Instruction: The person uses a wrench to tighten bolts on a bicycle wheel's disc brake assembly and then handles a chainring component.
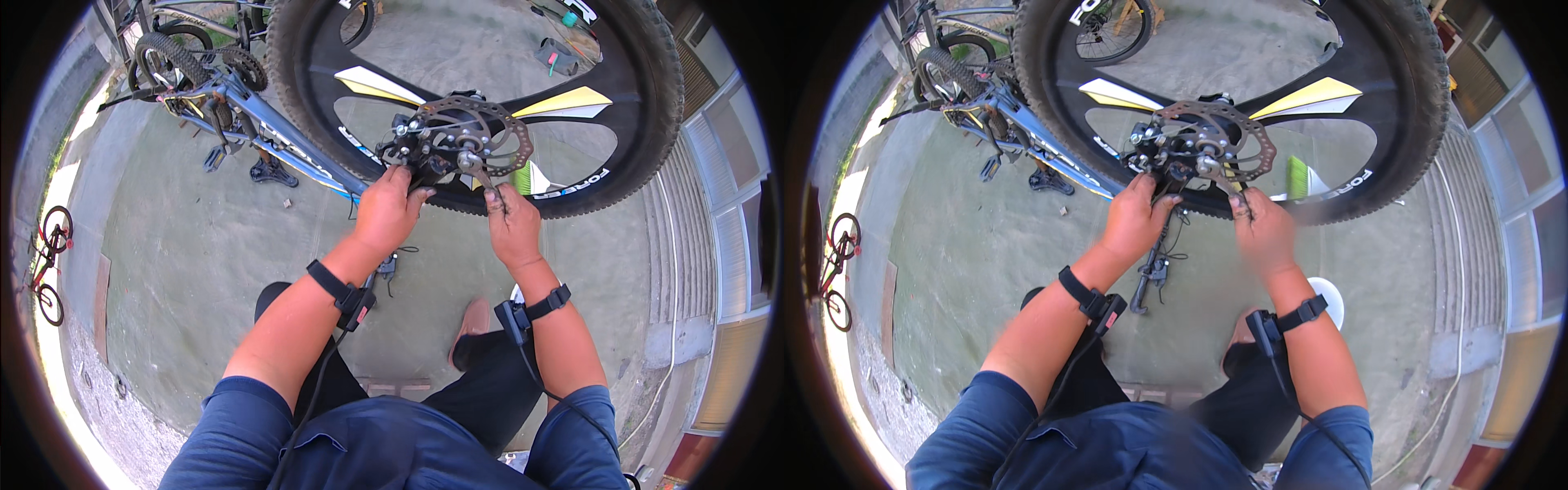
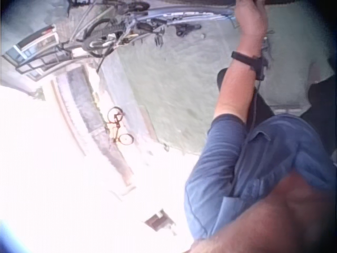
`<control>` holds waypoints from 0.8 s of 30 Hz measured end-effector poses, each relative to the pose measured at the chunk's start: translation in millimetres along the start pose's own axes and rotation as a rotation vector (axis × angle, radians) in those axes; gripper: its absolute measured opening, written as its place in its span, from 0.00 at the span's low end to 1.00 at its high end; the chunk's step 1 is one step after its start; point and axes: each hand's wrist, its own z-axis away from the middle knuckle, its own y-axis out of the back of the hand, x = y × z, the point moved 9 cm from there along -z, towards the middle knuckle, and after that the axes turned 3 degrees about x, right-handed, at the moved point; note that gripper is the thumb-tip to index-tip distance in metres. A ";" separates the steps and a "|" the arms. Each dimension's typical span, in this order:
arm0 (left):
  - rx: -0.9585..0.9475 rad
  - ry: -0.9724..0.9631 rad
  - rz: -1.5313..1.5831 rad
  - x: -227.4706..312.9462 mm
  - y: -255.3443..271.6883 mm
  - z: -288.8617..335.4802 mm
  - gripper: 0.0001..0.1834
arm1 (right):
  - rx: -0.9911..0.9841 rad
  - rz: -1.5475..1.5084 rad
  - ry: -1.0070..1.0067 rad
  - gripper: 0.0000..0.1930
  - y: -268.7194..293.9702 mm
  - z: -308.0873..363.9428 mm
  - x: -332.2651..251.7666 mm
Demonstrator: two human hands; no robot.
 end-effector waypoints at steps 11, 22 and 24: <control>-0.219 0.182 0.055 -9.1 -0.2 2.2 0.16 | -0.189 -0.134 -0.018 0.05 -4.4 -1.9 -0.1; -0.354 0.525 -0.048 14.1 57.4 -15.7 0.16 | -0.518 -0.137 -0.287 0.07 75.9 21.3 -4.5; -0.270 0.666 -0.027 26.5 104.8 -34.2 0.15 | -0.581 -0.170 -0.358 0.09 106.5 30.6 -3.1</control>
